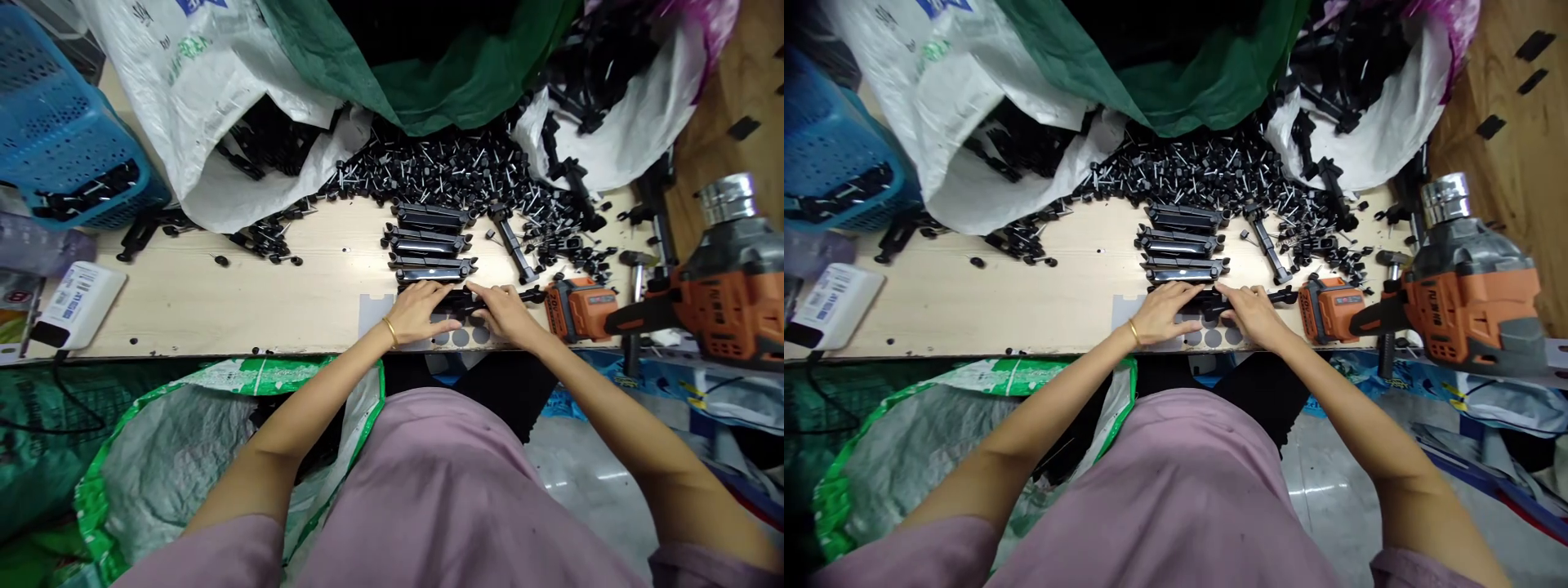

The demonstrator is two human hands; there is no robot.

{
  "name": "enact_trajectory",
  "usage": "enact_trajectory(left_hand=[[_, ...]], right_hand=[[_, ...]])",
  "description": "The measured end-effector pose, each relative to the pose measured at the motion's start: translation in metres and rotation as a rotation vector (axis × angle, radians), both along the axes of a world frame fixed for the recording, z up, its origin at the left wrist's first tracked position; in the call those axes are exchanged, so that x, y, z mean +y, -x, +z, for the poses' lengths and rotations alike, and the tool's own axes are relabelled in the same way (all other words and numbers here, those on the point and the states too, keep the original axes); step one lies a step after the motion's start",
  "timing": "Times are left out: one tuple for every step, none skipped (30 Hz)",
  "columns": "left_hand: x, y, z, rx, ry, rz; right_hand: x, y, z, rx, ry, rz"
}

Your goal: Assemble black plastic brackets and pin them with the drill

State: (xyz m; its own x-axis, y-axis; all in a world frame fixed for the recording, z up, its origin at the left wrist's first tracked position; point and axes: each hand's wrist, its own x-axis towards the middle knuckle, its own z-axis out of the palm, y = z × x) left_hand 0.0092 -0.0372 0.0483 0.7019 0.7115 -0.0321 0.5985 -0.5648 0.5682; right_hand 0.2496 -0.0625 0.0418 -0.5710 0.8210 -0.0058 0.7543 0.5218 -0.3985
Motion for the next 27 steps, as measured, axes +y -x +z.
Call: enact_trajectory(left_hand=[[0.005, 0.004, 0.006, -0.003, 0.052, -0.058], [0.009, 0.007, 0.013, -0.007, 0.093, -0.117], [0.012, 0.01, 0.02, -0.011, 0.117, -0.165], [0.013, 0.012, 0.027, -0.015, 0.124, -0.194], [0.012, 0.012, 0.033, -0.019, 0.118, -0.203], [0.009, 0.011, 0.039, -0.02, 0.108, -0.194], [0.005, 0.009, 0.043, -0.019, 0.094, -0.168], [0.001, 0.006, 0.045, -0.012, 0.076, -0.127], [-0.003, 0.002, 0.046, 0.0, 0.057, -0.079], [-0.007, -0.002, 0.046, 0.018, 0.039, -0.032], [-0.011, -0.005, 0.045, 0.043, 0.022, 0.009], [-0.013, -0.007, 0.045, 0.073, 0.007, 0.039], [-0.015, -0.008, 0.044, 0.103, -0.005, 0.055], [-0.016, -0.008, 0.044, 0.131, -0.015, 0.055], [-0.016, -0.006, 0.045, 0.151, -0.027, 0.047], [-0.016, -0.003, 0.047, 0.164, -0.04, 0.029], [-0.016, 0.001, 0.049, 0.174, -0.053, 0.002], [-0.017, 0.005, 0.052, 0.183, -0.071, -0.03], [-0.017, 0.01, 0.056, 0.193, -0.094, -0.065], [-0.019, 0.014, 0.059, 0.204, -0.122, -0.101], [-0.021, 0.018, 0.063, 0.212, -0.153, -0.132], [-0.024, 0.021, 0.066, 0.214, -0.183, -0.154], [-0.029, 0.023, 0.068, 0.216, -0.206, -0.16], [-0.035, 0.025, 0.069, 0.219, -0.221, -0.15], [-0.042, 0.026, 0.069, 0.225, -0.226, -0.128], [-0.049, 0.027, 0.068, 0.232, -0.225, -0.099], [-0.057, 0.028, 0.067, 0.236, -0.221, -0.07]], right_hand=[[0.002, 0.0, 0.009, 0.003, 0.005, 0.0], [0.003, 0.001, 0.017, 0.005, 0.003, 0.001], [0.003, 0.001, 0.026, 0.008, 0.002, 0.004], [0.002, 0.002, 0.034, 0.015, 0.002, 0.006], [0.001, 0.003, 0.041, 0.024, 0.004, 0.005], [-0.001, 0.004, 0.048, 0.033, 0.007, 0.002], [-0.003, 0.006, 0.053, 0.04, 0.012, 0.002], [-0.006, 0.009, 0.057, 0.045, 0.016, 0.003], [-0.008, 0.012, 0.061, 0.049, 0.021, 0.006], [-0.01, 0.016, 0.063, 0.053, 0.026, 0.008], [-0.011, 0.019, 0.065, 0.061, 0.033, 0.011], [-0.012, 0.022, 0.066, 0.07, 0.041, 0.012], [-0.013, 0.025, 0.068, 0.082, 0.048, 0.016], [-0.013, 0.026, 0.069, 0.091, 0.053, 0.03], [-0.013, 0.026, 0.071, 0.087, 0.052, 0.052], [-0.012, 0.024, 0.073, 0.061, 0.041, 0.078], [-0.012, 0.022, 0.076, 0.013, 0.025, 0.103], [-0.013, 0.02, 0.079, -0.053, 0.011, 0.125], [-0.014, 0.017, 0.082, -0.125, 0.004, 0.143], [-0.016, 0.015, 0.086, -0.19, 0.005, 0.153], [-0.019, 0.014, 0.088, -0.238, 0.014, 0.16], [-0.023, 0.014, 0.09, -0.267, 0.027, 0.163], [-0.028, 0.015, 0.092, -0.28, 0.042, 0.162], [-0.033, 0.018, 0.093, -0.285, 0.057, 0.154], [-0.038, 0.021, 0.093, -0.286, 0.076, 0.138], [-0.043, 0.025, 0.093, -0.284, 0.103, 0.124], [-0.048, 0.029, 0.093, -0.279, 0.139, 0.112]])
